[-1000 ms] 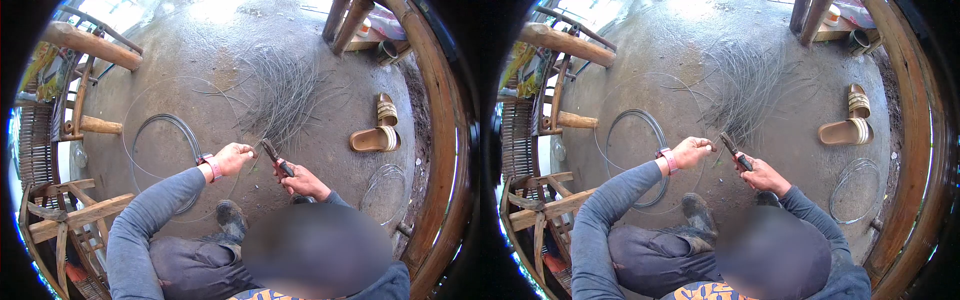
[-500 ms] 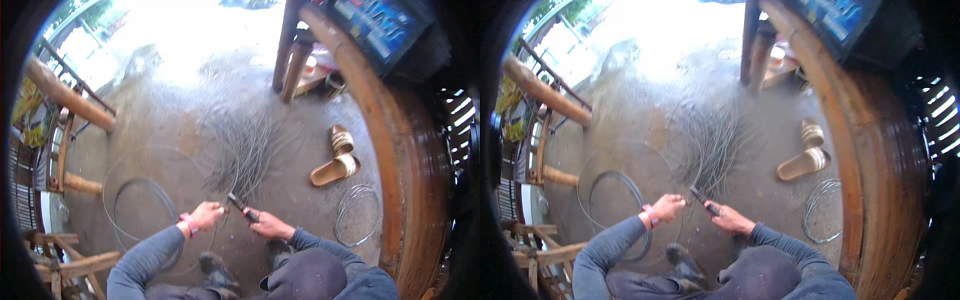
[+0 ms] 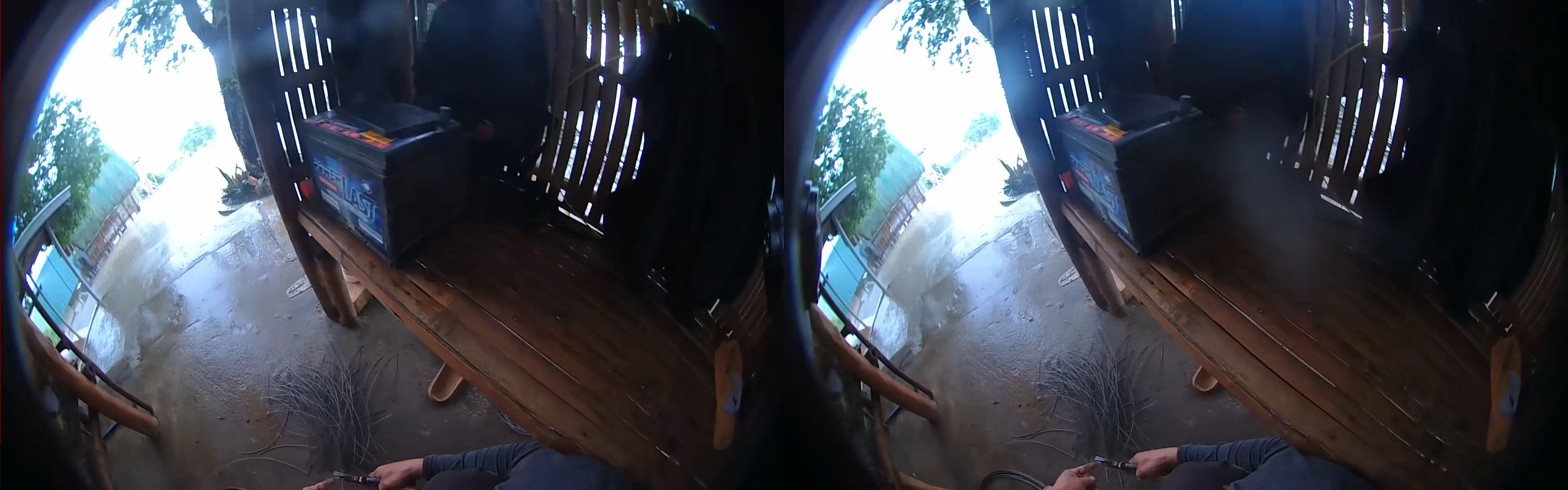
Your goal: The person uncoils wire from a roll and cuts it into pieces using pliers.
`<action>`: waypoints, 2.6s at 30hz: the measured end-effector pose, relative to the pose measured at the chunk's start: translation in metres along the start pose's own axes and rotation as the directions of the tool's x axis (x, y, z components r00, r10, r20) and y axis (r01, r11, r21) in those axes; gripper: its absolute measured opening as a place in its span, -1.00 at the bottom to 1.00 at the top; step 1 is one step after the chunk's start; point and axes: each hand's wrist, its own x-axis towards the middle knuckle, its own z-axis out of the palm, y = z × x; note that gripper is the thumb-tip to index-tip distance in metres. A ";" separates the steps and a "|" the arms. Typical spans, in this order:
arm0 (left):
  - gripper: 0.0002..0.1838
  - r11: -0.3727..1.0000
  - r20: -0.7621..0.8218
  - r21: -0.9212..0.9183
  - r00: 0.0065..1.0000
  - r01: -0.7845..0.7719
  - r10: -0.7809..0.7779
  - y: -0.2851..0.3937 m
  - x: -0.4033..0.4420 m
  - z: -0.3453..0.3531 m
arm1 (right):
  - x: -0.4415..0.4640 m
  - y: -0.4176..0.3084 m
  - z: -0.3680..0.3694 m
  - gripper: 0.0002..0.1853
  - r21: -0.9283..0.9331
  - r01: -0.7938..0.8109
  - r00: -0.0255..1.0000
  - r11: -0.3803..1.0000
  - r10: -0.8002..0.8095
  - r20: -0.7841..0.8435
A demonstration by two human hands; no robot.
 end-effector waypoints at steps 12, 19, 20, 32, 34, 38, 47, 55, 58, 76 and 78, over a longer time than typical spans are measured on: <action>-0.72 0.725 -0.403 -0.672 0.745 0.154 -0.532 0.214 0.004 0.021 | -0.037 -0.047 0.007 -0.28 -0.335 0.257 0.955 0.906 -0.292 -0.056; -0.55 0.627 -0.375 -0.769 0.711 0.120 -0.595 0.213 -0.012 0.019 | -0.036 -0.059 0.011 -0.20 -0.181 0.039 0.995 0.983 -0.054 -0.082; -0.56 0.621 -0.380 -0.777 0.705 0.107 -0.598 0.212 -0.012 0.019 | -0.037 -0.059 0.012 -0.20 -0.190 0.040 0.994 0.981 -0.058 -0.090; -0.41 0.581 -0.246 -0.776 0.732 0.244 -0.636 0.213 -0.014 0.015 | -0.035 -0.060 0.010 -0.34 -0.399 -0.027 0.960 0.916 -0.087 -0.266; -0.59 0.724 -0.203 -0.585 0.798 0.366 -0.568 0.203 -0.025 0.015 | -0.039 -0.092 -0.011 -0.35 -0.267 -0.246 0.917 0.932 0.134 -0.377; -0.77 0.894 -0.371 0.256 0.891 0.368 -0.260 0.192 -0.037 0.028 | -0.046 -0.050 -0.079 -0.36 -0.379 -0.170 0.675 0.909 -0.173 -0.718; -0.81 0.787 -0.454 0.542 0.891 0.296 -0.022 0.180 -0.038 0.025 | -0.051 -0.033 -0.075 -0.29 -0.154 -0.064 0.695 0.986 -0.066 -0.716; -0.81 0.810 -0.498 0.521 0.866 0.270 0.031 0.147 -0.033 0.021 | -0.033 -0.006 -0.001 -0.25 -0.416 0.029 0.921 0.909 -0.186 -0.342; -0.81 0.832 -0.505 0.476 0.863 0.285 -0.007 0.162 -0.025 0.025 | -0.029 -0.020 0.014 -0.24 -0.394 0.014 0.964 0.919 -0.117 -0.239; -0.81 0.828 -0.417 0.473 0.904 0.302 -0.092 0.169 0.000 0.041 | -0.020 -0.016 0.025 -0.33 -0.490 0.075 0.943 0.869 -0.222 -0.250; -0.81 0.829 -0.420 0.476 0.904 0.294 -0.080 0.168 -0.001 0.042 | -0.021 -0.026 0.022 -0.34 -0.457 0.009 0.967 0.889 -0.124 -0.222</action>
